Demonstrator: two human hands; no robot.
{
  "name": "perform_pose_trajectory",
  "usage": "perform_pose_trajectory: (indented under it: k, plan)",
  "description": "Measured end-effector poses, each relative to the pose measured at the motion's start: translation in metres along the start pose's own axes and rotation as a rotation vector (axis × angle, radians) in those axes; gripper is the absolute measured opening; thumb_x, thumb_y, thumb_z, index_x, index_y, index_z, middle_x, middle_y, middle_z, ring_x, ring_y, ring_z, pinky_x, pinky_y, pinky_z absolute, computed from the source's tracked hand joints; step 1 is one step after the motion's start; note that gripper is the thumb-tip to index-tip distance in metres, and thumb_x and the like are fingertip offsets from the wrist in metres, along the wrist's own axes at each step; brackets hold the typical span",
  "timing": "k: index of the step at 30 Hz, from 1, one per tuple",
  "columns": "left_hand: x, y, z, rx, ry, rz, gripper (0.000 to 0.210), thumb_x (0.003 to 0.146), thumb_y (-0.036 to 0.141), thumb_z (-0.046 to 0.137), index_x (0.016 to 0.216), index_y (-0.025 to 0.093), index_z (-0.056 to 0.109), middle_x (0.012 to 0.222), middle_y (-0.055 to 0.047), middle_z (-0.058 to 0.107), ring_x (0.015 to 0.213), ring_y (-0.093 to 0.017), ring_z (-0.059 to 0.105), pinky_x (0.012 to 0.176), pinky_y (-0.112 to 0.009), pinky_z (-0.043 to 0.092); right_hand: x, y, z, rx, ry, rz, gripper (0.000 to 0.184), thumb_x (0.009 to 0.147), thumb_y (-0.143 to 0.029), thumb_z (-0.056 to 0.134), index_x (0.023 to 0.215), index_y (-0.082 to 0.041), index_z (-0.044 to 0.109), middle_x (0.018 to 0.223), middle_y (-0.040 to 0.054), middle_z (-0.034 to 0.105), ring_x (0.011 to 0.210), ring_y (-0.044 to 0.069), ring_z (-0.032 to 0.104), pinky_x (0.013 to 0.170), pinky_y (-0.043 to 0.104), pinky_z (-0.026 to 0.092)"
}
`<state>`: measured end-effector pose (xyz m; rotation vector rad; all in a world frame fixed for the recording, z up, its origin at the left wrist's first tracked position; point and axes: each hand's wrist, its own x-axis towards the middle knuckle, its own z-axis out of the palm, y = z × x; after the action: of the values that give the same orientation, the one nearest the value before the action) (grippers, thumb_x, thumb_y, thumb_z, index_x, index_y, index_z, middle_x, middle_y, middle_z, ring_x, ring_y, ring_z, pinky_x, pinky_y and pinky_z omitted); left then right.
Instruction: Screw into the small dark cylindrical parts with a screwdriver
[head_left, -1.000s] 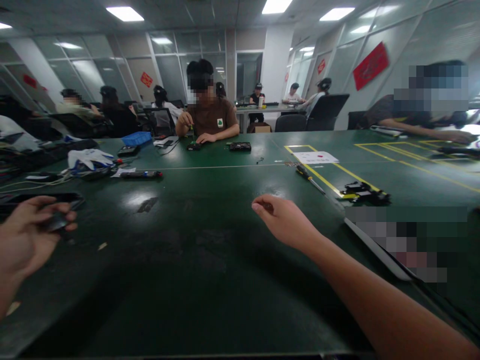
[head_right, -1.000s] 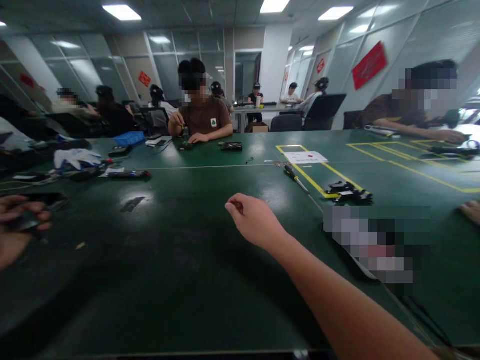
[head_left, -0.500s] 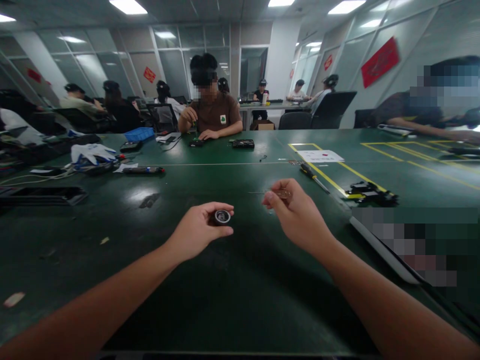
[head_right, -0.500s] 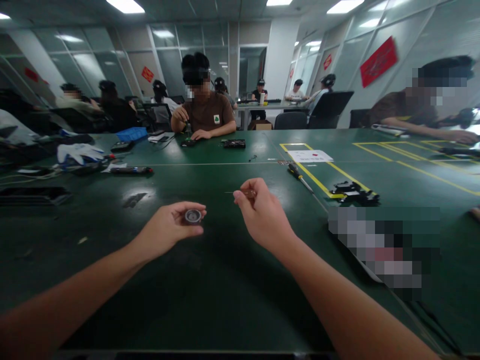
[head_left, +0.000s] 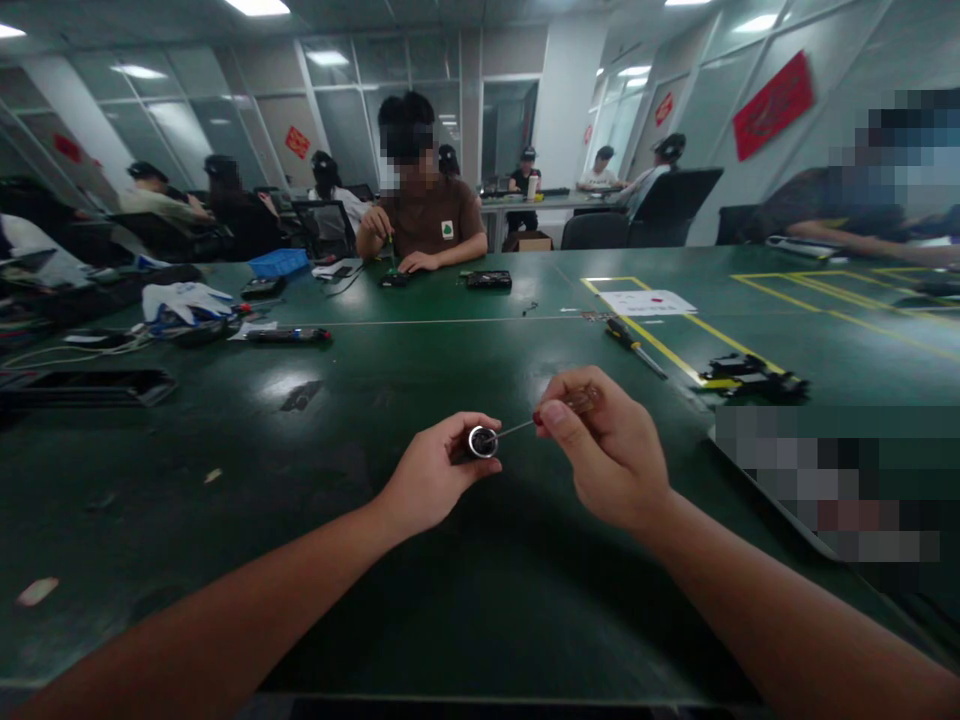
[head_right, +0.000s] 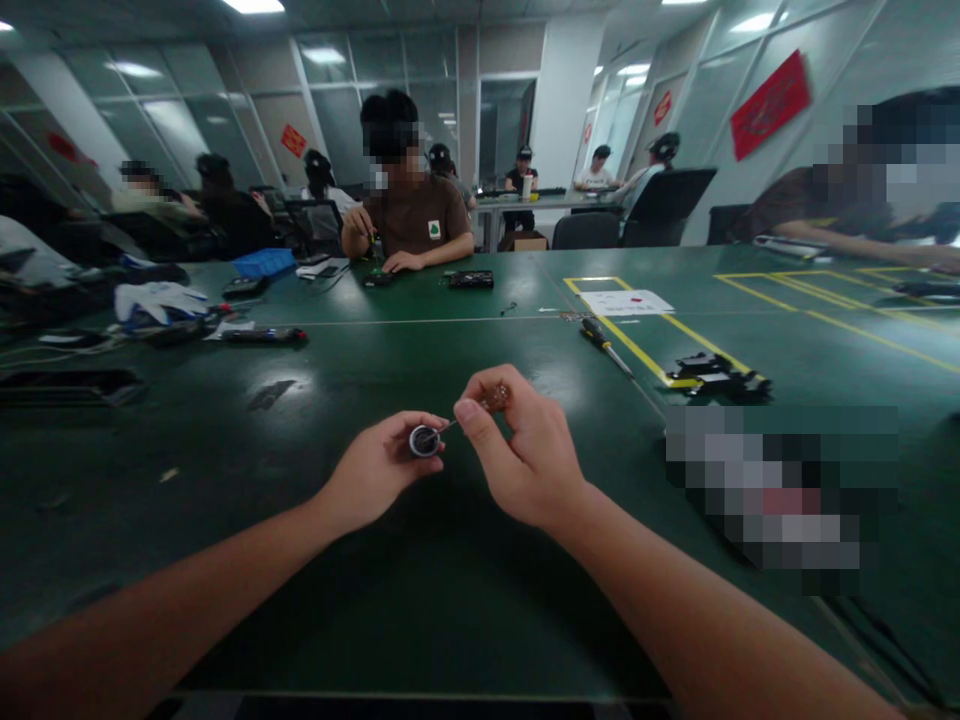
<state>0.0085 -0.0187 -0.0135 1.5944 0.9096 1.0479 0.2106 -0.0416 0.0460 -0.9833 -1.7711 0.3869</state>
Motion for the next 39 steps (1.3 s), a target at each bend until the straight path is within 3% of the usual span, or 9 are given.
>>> perform_pose_trajectory:
  k: [7, 19, 28, 39]
  plan:
    - [0.0, -0.005, -0.004, 0.047, -0.038, 0.094, 0.036, 0.079, 0.017, 0.079, 0.113, 0.022, 0.068, 0.115, -0.004, 0.069, 0.11, -0.021, 0.064, 0.101, -0.036, 0.047, -0.001, 0.001, 0.006, -0.01, -0.021, 0.008, 0.015, 0.1, -0.036, 0.054, 0.095, -0.023, 0.059, 0.081, 0.0016, 0.068, 0.071, 0.016, 0.066, 0.065, 0.028, 0.049]
    - [-0.002, -0.003, -0.007, 0.088, -0.007, 0.076, 0.044, 0.078, 0.016, 0.08, 0.119, 0.023, 0.067, 0.117, -0.004, 0.071, 0.112, -0.021, 0.066, 0.103, -0.037, 0.048, 0.0, 0.003, 0.006, -0.01, 0.006, 0.015, 0.02, 0.102, -0.039, 0.051, 0.091, -0.023, 0.057, 0.073, -0.0006, 0.061, 0.065, 0.015, 0.059, 0.062, 0.029, 0.046]
    - [-0.002, -0.009, -0.009, 0.189, -0.006, 0.132, 0.041, 0.078, 0.02, 0.08, 0.118, 0.024, 0.07, 0.117, -0.005, 0.072, 0.111, -0.024, 0.067, 0.104, -0.041, 0.048, -0.001, 0.008, 0.008, 0.037, 0.033, -0.018, 0.018, 0.102, -0.037, 0.052, 0.094, -0.023, 0.057, 0.075, -0.0013, 0.062, 0.064, 0.014, 0.059, 0.061, 0.029, 0.045]
    - [-0.003, -0.008, -0.011, 0.218, -0.018, 0.151, 0.042, 0.079, 0.02, 0.08, 0.119, 0.025, 0.069, 0.117, -0.004, 0.072, 0.112, -0.022, 0.066, 0.103, -0.039, 0.049, 0.001, 0.005, 0.008, -0.064, 0.01, -0.037, 0.015, 0.101, -0.033, 0.054, 0.092, -0.022, 0.057, 0.077, -0.0003, 0.064, 0.065, 0.014, 0.061, 0.061, 0.028, 0.043]
